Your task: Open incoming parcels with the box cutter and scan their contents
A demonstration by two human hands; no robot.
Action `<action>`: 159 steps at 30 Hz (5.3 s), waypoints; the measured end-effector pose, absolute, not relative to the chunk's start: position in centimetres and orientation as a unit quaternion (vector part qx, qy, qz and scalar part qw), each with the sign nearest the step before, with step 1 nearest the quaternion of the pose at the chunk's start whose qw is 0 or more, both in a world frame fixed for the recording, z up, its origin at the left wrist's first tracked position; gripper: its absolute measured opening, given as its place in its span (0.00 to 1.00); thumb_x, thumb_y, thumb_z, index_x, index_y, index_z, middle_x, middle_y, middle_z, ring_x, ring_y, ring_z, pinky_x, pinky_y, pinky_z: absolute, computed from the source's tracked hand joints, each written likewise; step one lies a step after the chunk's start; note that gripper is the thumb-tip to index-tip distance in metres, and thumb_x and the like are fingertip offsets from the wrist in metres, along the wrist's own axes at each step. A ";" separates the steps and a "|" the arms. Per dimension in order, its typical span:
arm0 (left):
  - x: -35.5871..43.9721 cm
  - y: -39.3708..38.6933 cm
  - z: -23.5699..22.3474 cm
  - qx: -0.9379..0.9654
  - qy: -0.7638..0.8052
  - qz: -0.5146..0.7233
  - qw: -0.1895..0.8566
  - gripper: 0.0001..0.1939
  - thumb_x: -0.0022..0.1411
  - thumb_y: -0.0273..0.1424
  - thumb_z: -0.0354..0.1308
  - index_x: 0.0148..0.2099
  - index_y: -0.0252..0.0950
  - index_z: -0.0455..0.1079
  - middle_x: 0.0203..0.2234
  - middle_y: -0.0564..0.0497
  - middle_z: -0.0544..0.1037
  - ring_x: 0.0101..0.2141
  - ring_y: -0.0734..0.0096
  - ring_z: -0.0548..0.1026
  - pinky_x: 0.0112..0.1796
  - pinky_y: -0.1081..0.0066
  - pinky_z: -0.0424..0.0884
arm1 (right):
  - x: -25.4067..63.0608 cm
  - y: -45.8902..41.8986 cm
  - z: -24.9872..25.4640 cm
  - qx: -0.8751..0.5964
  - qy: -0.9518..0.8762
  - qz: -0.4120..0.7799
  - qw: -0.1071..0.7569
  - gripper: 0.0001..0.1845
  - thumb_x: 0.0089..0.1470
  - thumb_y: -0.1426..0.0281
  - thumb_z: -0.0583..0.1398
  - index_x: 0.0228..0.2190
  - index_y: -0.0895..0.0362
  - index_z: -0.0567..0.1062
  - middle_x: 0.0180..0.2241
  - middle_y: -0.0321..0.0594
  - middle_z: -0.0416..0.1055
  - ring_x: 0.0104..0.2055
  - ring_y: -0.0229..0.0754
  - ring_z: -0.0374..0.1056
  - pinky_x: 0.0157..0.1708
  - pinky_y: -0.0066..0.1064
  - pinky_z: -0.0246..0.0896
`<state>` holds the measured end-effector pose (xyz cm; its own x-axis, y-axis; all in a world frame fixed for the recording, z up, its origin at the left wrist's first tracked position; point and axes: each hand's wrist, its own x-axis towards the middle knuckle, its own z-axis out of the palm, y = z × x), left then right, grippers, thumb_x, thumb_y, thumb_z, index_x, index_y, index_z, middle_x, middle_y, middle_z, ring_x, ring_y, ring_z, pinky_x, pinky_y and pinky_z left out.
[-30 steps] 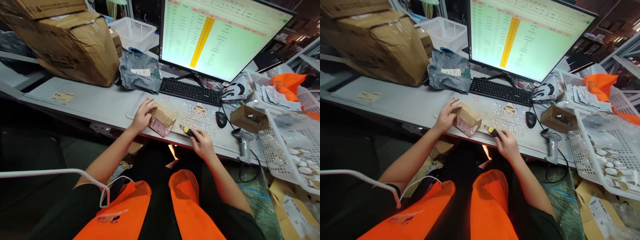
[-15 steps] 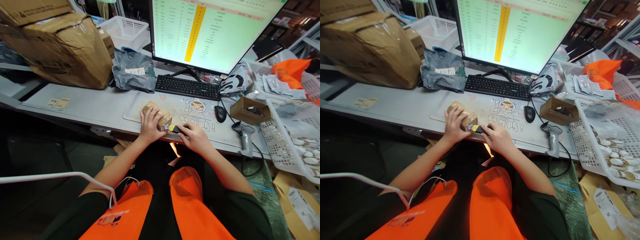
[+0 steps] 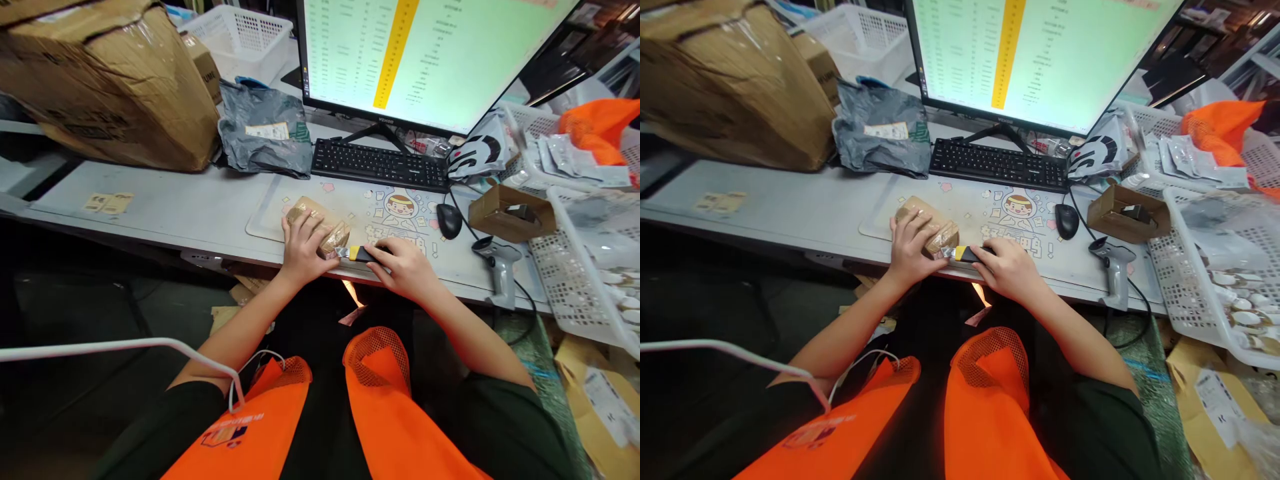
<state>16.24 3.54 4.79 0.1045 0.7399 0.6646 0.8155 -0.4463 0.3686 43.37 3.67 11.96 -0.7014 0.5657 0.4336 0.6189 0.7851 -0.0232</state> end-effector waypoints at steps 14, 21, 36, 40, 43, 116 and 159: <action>14.0 4.2 4.7 -0.773 -0.455 -0.441 0.022 0.25 0.55 0.41 0.69 0.54 0.41 0.73 0.58 0.40 0.76 0.67 0.37 0.65 0.68 0.30 0.45 | 50.0 9.2 12.1 -0.513 -0.796 -0.055 0.316 0.21 0.66 0.60 0.59 0.51 0.58 0.83 0.44 0.52 0.79 0.44 0.53 0.75 0.46 0.46 0.72; 8.8 2.3 7.3 -0.758 -0.485 -0.418 -0.125 0.21 0.66 0.31 0.56 0.61 0.40 0.73 0.75 0.40 0.53 0.69 0.43 0.62 0.63 0.41 0.68 | 51.8 3.8 8.6 -0.500 -0.801 0.064 0.323 0.20 0.68 0.59 0.59 0.52 0.57 0.83 0.45 0.50 0.80 0.45 0.50 0.77 0.46 0.43 0.75; 10.1 3.1 8.5 -0.797 -0.538 -0.275 -0.002 0.37 0.62 0.42 0.66 0.71 0.42 0.62 0.73 0.38 0.53 0.74 0.31 0.45 0.67 0.32 0.56 | 41.5 4.2 10.2 -0.341 -0.894 0.099 0.272 0.19 0.71 0.63 0.57 0.54 0.57 0.81 0.45 0.51 0.78 0.45 0.50 0.76 0.45 0.42 0.75; 12.9 3.7 6.1 -0.734 -0.557 -0.384 0.054 0.42 0.52 0.47 0.75 0.65 0.43 0.63 0.70 0.37 0.57 0.73 0.28 0.44 0.67 0.31 0.52 | 40.5 4.7 9.8 -0.334 -0.895 0.073 0.286 0.18 0.70 0.63 0.58 0.54 0.57 0.80 0.46 0.52 0.78 0.45 0.50 0.75 0.45 0.43 0.75; 13.2 4.8 5.3 -0.734 -0.527 -0.423 0.075 0.38 0.53 0.42 0.75 0.61 0.44 0.63 0.68 0.39 0.59 0.71 0.32 0.50 0.67 0.33 0.54 | 40.6 5.2 9.9 -0.337 -0.894 0.074 0.287 0.18 0.70 0.62 0.59 0.54 0.56 0.81 0.46 0.51 0.78 0.45 0.50 0.75 0.46 0.43 0.74; 14.4 3.2 3.3 -0.723 -0.457 -0.518 -0.008 0.40 0.60 0.40 0.73 0.68 0.36 0.61 0.52 0.39 0.67 0.53 0.50 0.70 0.56 0.52 0.73 | 38.5 3.5 19.1 -0.368 -0.924 -0.038 0.101 0.18 0.70 0.62 0.58 0.53 0.53 0.83 0.42 0.46 0.79 0.38 0.46 0.74 0.36 0.36 0.64; 20.8 10.9 8.3 -0.587 -0.464 -0.568 -0.343 0.17 0.69 0.34 0.53 0.27 0.37 0.69 0.35 0.47 0.73 0.39 0.65 0.72 0.47 0.67 0.68 | 33.8 11.7 9.9 -0.431 -0.724 0.227 0.489 0.28 0.69 0.49 0.51 0.23 0.52 0.59 0.25 0.33 0.59 0.31 0.40 0.57 0.35 0.35 0.53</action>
